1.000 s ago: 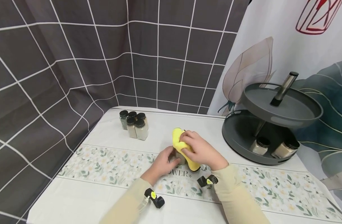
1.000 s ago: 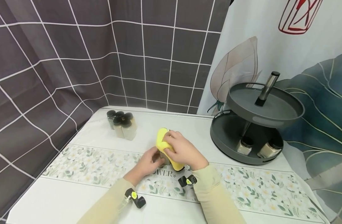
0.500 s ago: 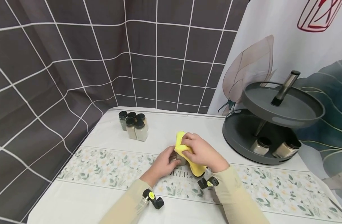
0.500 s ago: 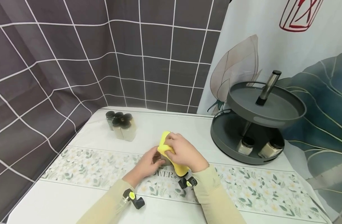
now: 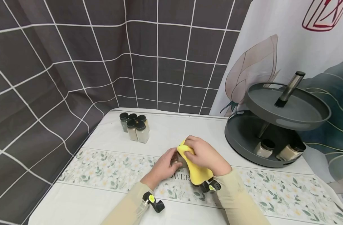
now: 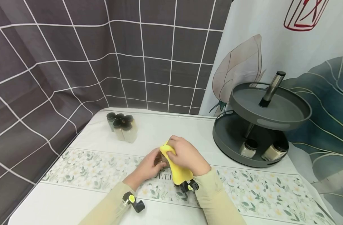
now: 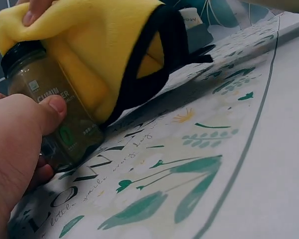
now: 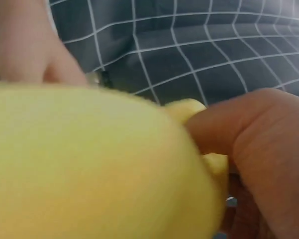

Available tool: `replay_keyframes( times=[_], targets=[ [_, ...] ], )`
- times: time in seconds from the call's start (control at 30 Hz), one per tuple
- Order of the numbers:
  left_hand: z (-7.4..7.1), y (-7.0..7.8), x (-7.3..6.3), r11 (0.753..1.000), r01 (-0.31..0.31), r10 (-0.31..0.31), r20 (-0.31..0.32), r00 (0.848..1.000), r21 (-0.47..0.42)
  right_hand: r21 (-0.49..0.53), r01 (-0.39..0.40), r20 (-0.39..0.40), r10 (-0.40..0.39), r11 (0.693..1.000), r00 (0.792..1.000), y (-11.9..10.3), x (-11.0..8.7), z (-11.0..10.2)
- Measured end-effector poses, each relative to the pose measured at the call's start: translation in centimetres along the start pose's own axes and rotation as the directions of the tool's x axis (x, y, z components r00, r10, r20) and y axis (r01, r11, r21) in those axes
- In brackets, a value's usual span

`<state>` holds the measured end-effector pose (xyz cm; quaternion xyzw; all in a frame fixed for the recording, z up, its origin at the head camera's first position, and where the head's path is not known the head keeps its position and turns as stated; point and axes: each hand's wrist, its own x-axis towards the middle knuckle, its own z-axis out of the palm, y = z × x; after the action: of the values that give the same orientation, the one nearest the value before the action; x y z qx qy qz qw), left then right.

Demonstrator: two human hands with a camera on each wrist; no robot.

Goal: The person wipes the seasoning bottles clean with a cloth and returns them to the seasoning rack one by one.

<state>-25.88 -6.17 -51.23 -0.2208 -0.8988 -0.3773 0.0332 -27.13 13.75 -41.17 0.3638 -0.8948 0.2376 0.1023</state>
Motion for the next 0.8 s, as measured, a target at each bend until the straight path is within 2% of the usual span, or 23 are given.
replay_keyframes(
  times=[0.1,0.2,0.3,0.37,0.47,0.5,0.57,0.6,0.67,0.7,0.73,0.8],
  targets=[
    [-0.1,0.0,-0.1,1.0,-0.001,0.001,-0.001,1.0,-0.002,-0.056,0.068,-0.001,-0.069,0.996,0.998,-0.4,0.0,0.1],
    [-0.1,0.0,0.0,1.0,-0.012,0.012,0.004,1.0,0.009,-0.059,0.034,-0.053,-0.037,0.998,0.998,-0.5,0.2,1.2],
    [0.0,-0.1,0.1,1.0,0.001,-0.002,0.022,1.0,0.021,0.049,-0.085,-0.116,0.09,0.995,0.989,0.0,0.3,2.5],
    [0.1,-0.1,0.1,1.0,0.011,-0.011,0.029,1.0,0.019,0.154,-0.147,-0.154,0.17,0.977,0.973,0.6,0.4,3.1],
    [0.2,-0.2,0.2,0.999,0.014,-0.015,0.02,1.0,0.034,0.311,-0.159,-0.216,0.232,0.937,0.948,1.7,0.3,4.4],
    [0.3,-0.2,0.2,0.999,0.008,-0.009,0.011,1.0,0.034,0.376,-0.161,-0.225,0.259,0.912,0.939,1.5,0.3,4.5],
    [0.4,-0.3,0.1,0.999,-0.002,0.002,-0.01,1.0,0.047,0.519,-0.168,-0.211,0.316,0.838,0.925,1.8,0.2,5.3],
    [0.4,-0.3,0.1,0.999,-0.007,0.007,-0.018,1.0,0.05,0.58,-0.17,-0.205,0.344,0.797,0.916,1.9,0.1,5.8],
    [0.4,-0.3,0.2,0.999,-0.016,0.018,-0.03,0.999,0.048,0.692,-0.191,-0.169,0.414,0.696,0.894,2.0,-0.1,6.4],
    [0.4,-0.2,0.2,0.999,-0.02,0.022,-0.034,0.999,0.046,0.738,-0.203,-0.144,0.444,0.644,0.885,2.0,-0.3,6.6],
    [0.4,-0.2,0.2,0.999,-0.019,0.02,-0.037,0.999,0.046,0.77,-0.205,-0.128,0.462,0.604,0.878,2.5,-0.4,7.2],
    [0.5,-0.2,0.2,0.999,-0.018,0.02,-0.041,0.999,0.043,0.814,-0.199,-0.114,0.487,0.545,0.866,2.7,-0.7,7.7]
  ],
)
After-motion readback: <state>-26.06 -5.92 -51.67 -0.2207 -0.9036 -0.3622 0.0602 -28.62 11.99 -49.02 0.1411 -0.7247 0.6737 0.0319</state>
